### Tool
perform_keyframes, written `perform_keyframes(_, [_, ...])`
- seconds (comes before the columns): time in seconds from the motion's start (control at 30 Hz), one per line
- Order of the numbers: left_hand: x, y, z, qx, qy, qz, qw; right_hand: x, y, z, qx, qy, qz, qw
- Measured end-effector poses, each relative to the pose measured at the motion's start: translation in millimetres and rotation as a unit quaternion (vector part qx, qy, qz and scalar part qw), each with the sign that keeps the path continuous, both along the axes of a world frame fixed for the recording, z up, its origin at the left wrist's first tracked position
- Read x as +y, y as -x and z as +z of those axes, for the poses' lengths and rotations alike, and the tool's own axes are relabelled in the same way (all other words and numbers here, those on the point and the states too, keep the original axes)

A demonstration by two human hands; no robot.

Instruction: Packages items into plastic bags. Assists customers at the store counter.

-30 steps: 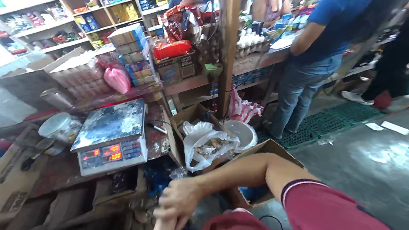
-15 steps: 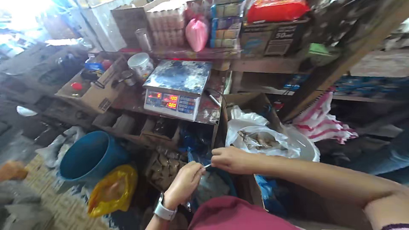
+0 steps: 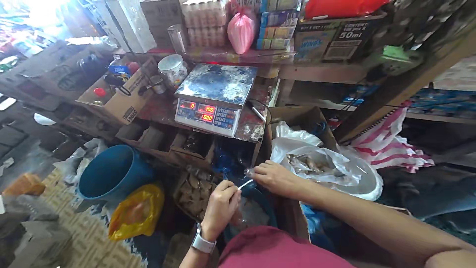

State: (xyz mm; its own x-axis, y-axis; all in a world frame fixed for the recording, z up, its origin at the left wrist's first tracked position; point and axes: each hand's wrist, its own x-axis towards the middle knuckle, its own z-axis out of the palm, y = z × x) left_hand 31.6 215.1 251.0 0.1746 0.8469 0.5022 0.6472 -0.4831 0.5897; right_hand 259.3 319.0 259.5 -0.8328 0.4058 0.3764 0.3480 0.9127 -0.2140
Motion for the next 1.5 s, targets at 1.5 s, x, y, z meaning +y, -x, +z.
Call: perform_keyframes(1.5, [10, -16, 39, -0.542, 0.194, 0.019, 0.817, -49, 51, 69, 0.107, 0.359, 0.01, 0.927])
